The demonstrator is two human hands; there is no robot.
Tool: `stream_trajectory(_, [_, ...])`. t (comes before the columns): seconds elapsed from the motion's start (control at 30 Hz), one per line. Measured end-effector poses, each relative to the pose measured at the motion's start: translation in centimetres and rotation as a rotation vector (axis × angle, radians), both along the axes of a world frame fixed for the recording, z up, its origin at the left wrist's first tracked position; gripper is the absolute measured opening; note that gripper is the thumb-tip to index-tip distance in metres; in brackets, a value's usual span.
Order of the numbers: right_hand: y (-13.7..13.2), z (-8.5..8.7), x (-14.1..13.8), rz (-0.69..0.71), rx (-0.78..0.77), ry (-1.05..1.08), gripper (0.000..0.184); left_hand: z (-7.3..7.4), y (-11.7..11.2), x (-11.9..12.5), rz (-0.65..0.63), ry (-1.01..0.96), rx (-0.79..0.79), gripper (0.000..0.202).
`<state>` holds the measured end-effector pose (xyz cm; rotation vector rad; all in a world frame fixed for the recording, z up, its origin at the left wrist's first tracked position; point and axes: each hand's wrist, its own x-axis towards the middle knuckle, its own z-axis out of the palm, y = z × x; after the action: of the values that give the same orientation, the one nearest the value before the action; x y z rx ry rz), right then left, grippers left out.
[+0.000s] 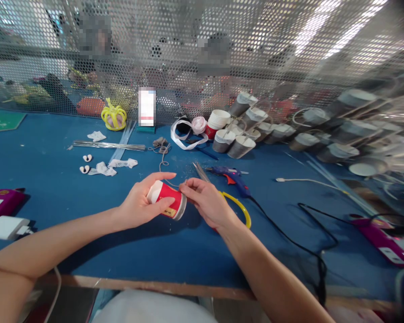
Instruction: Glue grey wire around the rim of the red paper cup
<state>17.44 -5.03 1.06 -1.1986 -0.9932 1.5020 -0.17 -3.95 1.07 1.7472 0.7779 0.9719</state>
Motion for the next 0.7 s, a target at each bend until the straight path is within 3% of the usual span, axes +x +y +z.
stream_trajectory(0.4, [0.13,0.08,-0.16,-0.008,-0.04,0.012,0.027,0.21,-0.01,0.22,0.03,-0.045,-0.069,0.042])
stream_trajectory(0.7, [0.09,0.09,-0.19,-0.002,-0.023,-0.019,0.025,0.06,-0.12,0.2,0.017,-0.032,-0.023,0.042])
